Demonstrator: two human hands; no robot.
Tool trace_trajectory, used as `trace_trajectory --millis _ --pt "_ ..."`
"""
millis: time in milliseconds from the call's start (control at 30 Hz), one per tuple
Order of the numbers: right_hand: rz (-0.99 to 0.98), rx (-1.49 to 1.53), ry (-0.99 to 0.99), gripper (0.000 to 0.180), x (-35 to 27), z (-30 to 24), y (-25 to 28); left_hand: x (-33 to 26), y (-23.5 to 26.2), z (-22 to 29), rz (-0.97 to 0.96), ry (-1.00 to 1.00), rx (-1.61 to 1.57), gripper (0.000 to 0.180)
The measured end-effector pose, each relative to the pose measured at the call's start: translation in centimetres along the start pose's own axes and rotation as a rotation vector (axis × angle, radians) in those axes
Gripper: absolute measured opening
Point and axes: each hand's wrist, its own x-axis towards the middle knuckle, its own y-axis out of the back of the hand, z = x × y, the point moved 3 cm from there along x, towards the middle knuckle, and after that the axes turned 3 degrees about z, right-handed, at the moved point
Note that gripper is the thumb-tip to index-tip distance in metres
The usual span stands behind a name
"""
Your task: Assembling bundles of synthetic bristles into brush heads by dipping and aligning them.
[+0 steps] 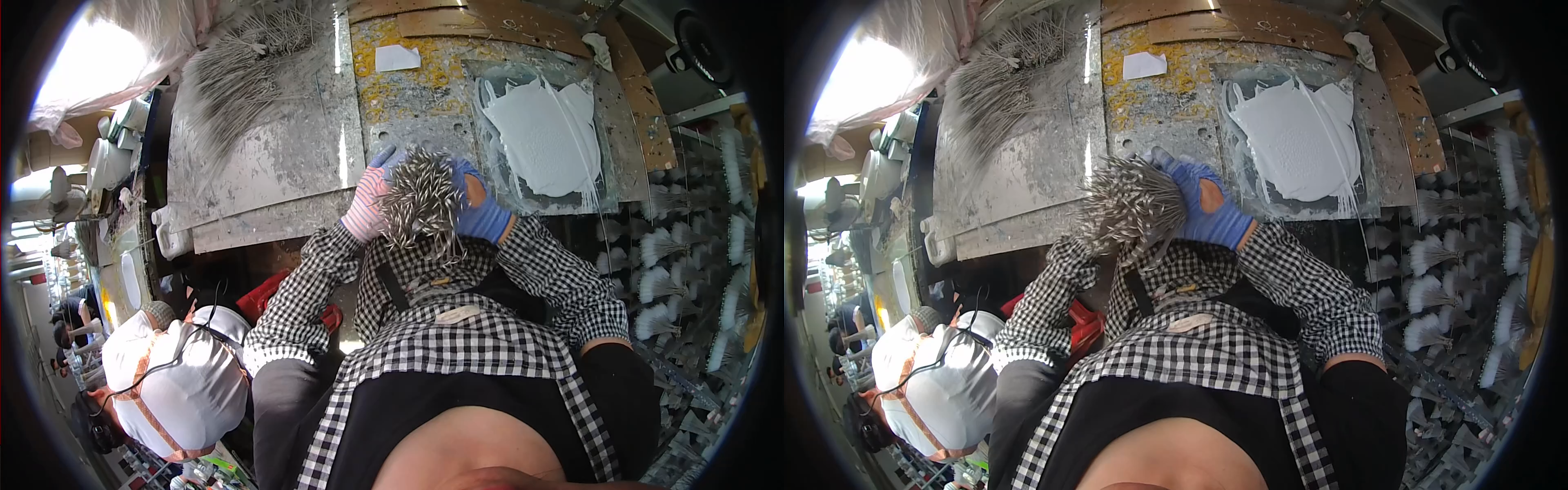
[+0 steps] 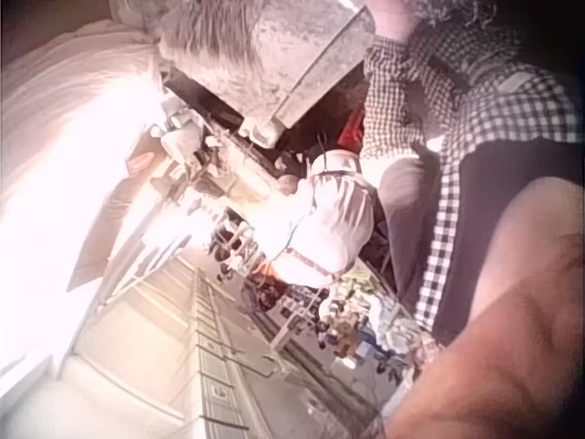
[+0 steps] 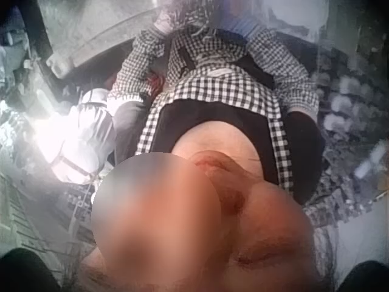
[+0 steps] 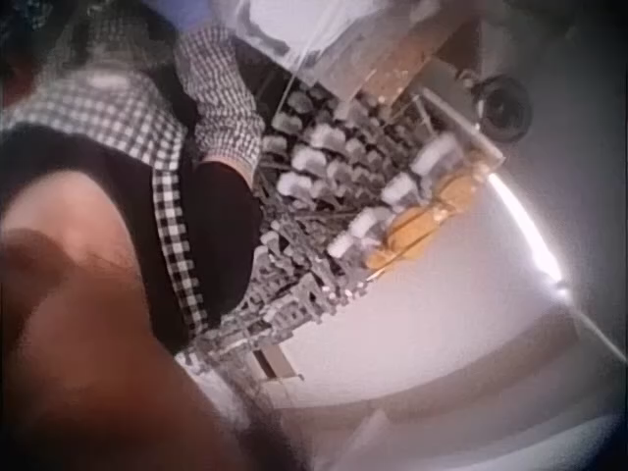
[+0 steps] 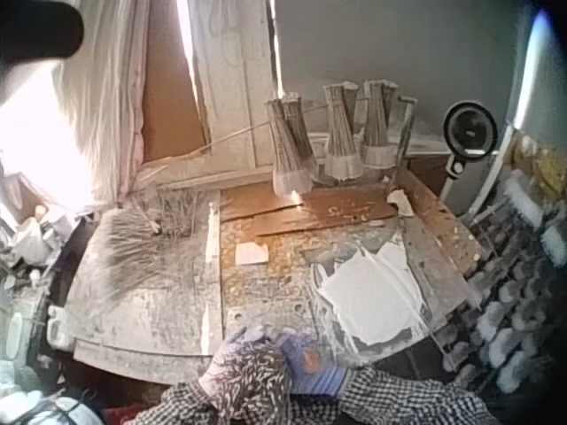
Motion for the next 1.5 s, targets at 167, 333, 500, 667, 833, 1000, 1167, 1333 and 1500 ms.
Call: trace_trajectory --millis 167,333,500,667,833,1000,1167,1333,1500 --pt "0.020 0.473 0.099 0.109 0.6 -3.8 1.4 -1.7 1.3 3.1 0.038 0.393 -0.685 0.079" --pt "0.112 0.866 0.076 0.098 -3.3 -8.1 1.1 -2.8 5.2 12.0 0.119 0.494 -0.974 0.074" --pt "-0.295 0.827 -0.864 0.064 -10.5 -5.4 -3.3 -8.1 -3.1 15.8 0.301 1.416 -1.881 0.056" --pt "-0.127 0.441 -0.408 0.067 -5.2 -11.3 3.6 -5.0 3.6 16.6 0.030 0.937 -1.194 0.055" --pt "-0.068 0.795 -0.667 0.044 -10.9 -5.5 -2.7 -8.9 -4.7 16.1 0.312 1.629 -1.958 0.046" --pt "-0.205 0.255 -0.184 0.042 -6.2 -10.8 2.8 -4.3 4.4 16.0 0.103 0.595 -1.048 0.046" --pt "-0.149 0.585 -0.679 0.044 -9.2 -5.2 -2.6 -7.1 -3.8 15.4 0.495 1.117 -1.678 0.050" --pt "-0.301 1.126 -0.981 0.034 -10.1 -5.2 -1.7 -6.9 -0.9 15.9 0.230 1.394 -1.892 0.057" --pt "-0.276 1.401 -1.308 0.074 -10.2 -4.9 -0.2 -6.2 -0.9 14.5 -0.023 1.109 -1.740 0.065"
